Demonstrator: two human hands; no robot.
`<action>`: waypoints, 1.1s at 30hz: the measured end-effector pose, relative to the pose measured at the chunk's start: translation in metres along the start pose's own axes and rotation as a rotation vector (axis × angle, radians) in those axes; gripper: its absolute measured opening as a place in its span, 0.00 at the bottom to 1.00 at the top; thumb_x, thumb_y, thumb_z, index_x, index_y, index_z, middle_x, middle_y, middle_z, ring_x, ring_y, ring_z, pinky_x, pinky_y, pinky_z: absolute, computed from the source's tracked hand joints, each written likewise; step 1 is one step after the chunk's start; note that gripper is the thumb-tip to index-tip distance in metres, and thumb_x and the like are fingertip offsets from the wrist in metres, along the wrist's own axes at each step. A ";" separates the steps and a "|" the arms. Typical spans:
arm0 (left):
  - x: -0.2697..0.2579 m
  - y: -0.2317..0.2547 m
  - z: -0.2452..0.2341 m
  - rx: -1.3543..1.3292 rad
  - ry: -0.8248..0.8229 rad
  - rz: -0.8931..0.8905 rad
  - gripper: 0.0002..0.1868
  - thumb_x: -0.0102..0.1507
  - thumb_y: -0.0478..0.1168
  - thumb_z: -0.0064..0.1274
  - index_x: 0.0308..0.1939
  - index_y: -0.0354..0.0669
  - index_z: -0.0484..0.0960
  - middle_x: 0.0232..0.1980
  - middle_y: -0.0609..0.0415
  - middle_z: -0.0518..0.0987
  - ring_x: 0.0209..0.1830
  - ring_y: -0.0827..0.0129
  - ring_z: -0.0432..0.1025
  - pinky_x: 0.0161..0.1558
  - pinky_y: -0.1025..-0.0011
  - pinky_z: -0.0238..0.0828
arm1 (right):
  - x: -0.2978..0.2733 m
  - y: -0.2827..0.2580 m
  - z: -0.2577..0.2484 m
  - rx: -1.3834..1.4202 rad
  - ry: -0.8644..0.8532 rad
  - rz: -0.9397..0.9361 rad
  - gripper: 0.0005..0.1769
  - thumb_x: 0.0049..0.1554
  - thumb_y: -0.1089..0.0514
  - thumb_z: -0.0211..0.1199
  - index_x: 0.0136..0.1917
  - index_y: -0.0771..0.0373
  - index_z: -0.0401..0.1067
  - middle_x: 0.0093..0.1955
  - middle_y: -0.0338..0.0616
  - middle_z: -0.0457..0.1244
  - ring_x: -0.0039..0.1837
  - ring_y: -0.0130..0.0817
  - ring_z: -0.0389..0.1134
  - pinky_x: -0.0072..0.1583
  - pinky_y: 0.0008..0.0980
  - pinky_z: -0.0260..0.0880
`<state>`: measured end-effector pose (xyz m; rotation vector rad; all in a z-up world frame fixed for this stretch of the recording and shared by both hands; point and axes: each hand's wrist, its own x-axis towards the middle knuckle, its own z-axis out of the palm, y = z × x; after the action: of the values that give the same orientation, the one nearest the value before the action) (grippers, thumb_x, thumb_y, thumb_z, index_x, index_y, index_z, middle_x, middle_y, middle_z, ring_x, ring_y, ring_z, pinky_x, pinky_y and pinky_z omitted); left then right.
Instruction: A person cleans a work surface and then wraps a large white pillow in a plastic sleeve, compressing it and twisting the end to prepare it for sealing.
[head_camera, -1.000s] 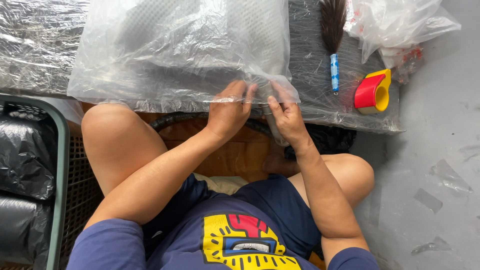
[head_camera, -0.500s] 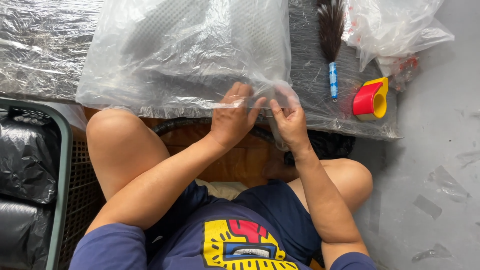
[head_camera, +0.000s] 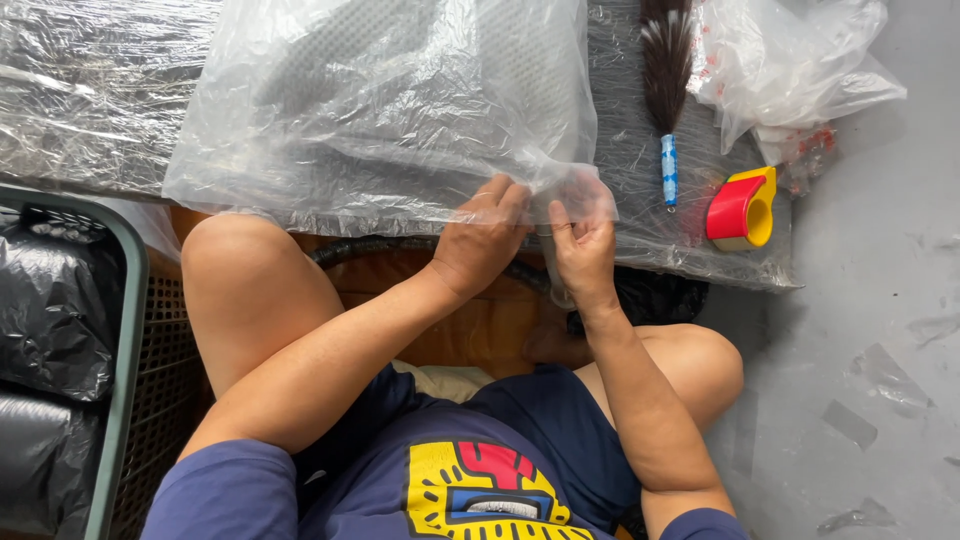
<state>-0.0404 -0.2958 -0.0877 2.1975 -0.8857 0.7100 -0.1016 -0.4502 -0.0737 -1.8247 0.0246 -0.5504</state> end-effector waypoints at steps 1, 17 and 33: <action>-0.001 -0.001 0.001 -0.024 -0.013 0.005 0.16 0.54 0.42 0.65 0.36 0.50 0.70 0.32 0.57 0.71 0.28 0.60 0.77 0.29 0.69 0.74 | 0.001 -0.003 0.000 0.001 0.002 -0.011 0.30 0.66 0.61 0.63 0.74 0.67 0.52 0.67 0.51 0.58 0.72 0.34 0.59 0.72 0.45 0.64; 0.003 0.013 -0.005 -0.735 -0.113 -0.764 0.16 0.66 0.53 0.56 0.47 0.45 0.79 0.40 0.46 0.83 0.47 0.50 0.80 0.47 0.59 0.76 | 0.004 -0.009 0.008 -0.129 0.063 -0.024 0.18 0.65 0.60 0.63 0.67 0.65 0.69 0.63 0.46 0.62 0.69 0.37 0.65 0.71 0.39 0.65; -0.001 0.013 0.016 -0.924 0.025 -1.038 0.14 0.61 0.50 0.63 0.41 0.45 0.85 0.36 0.52 0.85 0.39 0.68 0.80 0.39 0.67 0.78 | 0.005 -0.022 0.019 -0.075 0.078 0.001 0.19 0.65 0.61 0.64 0.67 0.66 0.67 0.63 0.49 0.65 0.69 0.32 0.63 0.70 0.40 0.65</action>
<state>-0.0471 -0.3151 -0.0938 1.4541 0.0650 -0.1815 -0.0953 -0.4271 -0.0558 -1.8754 0.1002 -0.6269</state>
